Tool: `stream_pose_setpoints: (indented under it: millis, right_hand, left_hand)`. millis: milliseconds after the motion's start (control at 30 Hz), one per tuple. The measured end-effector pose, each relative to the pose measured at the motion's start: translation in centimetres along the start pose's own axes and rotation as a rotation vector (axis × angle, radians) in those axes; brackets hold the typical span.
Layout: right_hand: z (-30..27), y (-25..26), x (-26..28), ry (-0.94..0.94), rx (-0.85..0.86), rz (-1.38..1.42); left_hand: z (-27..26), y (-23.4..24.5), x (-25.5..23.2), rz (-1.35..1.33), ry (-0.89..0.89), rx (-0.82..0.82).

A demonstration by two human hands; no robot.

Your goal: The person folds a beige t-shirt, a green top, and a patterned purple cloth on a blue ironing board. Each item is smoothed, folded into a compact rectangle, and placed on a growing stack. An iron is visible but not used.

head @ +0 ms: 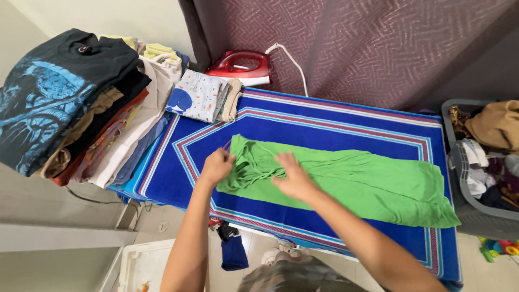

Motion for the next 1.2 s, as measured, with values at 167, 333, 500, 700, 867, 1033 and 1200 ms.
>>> stream_pose_setpoints:
  millis: [167,333,500,700,867,1033,1200]
  right_hand:
    - [1.7,1.3,2.5,-0.517,0.051,0.764]
    - [0.7,4.2,2.1,-0.677,-0.025,0.987]
    - [-0.4,7.3,-1.9,-0.623,-0.168,1.104]
    - [-4.6,13.9,-8.6,-0.622,-0.276,1.105]
    - [-9.6,20.2,-15.1,-0.742,-0.400,1.000]
    - [-13.9,24.1,-21.9,-0.896,-0.518,0.891]
    - [-15.8,24.7,-26.1,-0.784,-0.577,0.604]
  left_hand:
    - [-1.9,0.3,-8.0,-0.331,0.059,0.201]
    - [-3.8,-1.0,-15.5,-0.684,0.092,0.587]
    - [-3.4,-0.6,-17.5,-0.751,-0.096,0.467]
    - [-5.4,-3.3,-18.9,-0.405,-0.430,0.257]
    - [-8.4,-7.0,-21.0,-0.166,-0.551,0.269]
    - [-9.7,-9.0,-22.0,-0.045,-0.465,0.319]
    - [-8.8,-11.5,-21.7,-0.139,-0.270,0.417]
Point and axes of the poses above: each hand's wrist, its own z-axis towards the middle knuckle, its own y-axis out of the back of the hand, x = y × z, the point moved 5 cm from there along z, towards the middle knuckle, and after that the axes turned 15 degrees about -x, right-handed, at the moved point
